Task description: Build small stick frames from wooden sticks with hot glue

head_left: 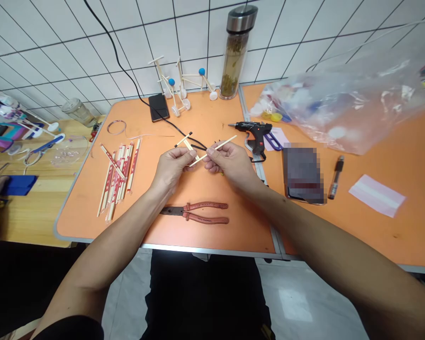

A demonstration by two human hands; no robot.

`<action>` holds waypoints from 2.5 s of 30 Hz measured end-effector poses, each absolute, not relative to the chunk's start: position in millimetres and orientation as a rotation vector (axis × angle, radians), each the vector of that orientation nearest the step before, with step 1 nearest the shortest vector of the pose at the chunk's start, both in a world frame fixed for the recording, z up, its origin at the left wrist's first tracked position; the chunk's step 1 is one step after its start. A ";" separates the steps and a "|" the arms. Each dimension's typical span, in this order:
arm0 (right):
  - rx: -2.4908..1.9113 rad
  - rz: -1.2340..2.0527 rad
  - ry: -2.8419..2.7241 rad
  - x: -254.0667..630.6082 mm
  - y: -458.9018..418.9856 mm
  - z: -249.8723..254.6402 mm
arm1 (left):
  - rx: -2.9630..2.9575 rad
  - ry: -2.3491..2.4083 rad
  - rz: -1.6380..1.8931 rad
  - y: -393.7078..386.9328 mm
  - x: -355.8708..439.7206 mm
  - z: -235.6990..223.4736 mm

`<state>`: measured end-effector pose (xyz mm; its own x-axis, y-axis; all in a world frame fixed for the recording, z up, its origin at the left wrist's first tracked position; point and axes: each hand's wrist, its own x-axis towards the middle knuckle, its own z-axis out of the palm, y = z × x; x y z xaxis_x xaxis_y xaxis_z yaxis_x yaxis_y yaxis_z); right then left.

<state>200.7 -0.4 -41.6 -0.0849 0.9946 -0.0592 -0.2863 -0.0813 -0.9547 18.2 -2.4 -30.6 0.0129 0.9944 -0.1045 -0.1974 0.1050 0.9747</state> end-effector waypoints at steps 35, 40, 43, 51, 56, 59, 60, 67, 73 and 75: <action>-1.022 1.416 -1.017 203.3 -0.5 -40.0 | 1.037 1.139 1.219 -2.3 17.5 -26.6; -1.008 1.416 -1.011 203.5 0.0 -40.5 | 1.036 1.134 1.223 -2.3 17.9 -27.1; -1.013 1.412 -1.010 203.6 0.3 -41.2 | 1.040 1.141 1.218 -3.2 18.4 -26.2; -1.006 1.412 -0.999 203.8 1.4 -43.0 | 1.015 1.129 1.225 -2.2 18.1 -27.3; -1.010 1.414 -1.005 203.9 2.0 -44.2 | 0.991 1.110 1.223 -0.1 18.0 -29.3; -1.015 1.409 -1.010 203.5 2.4 -44.6 | 0.980 1.115 1.224 0.6 18.1 -29.7; -1.017 1.405 -1.010 203.4 2.4 -44.7 | 0.976 1.118 1.225 0.6 18.1 -29.6; -1.015 1.393 -1.019 202.5 2.5 -45.1 | 0.967 1.130 1.236 -0.6 18.6 -28.6; -1.001 1.396 -1.034 202.3 3.2 -46.4 | 0.968 1.132 1.242 0.2 19.6 -29.0; -0.998 1.399 -1.027 202.4 3.1 -46.3 | 0.963 1.137 1.241 0.3 19.4 -29.3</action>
<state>202.4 3.1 -46.3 -0.0661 0.9974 -0.0282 -0.2719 -0.0452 -0.9613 19.4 0.3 -29.3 -0.0247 0.9931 -0.1147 -0.2004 0.1075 0.9738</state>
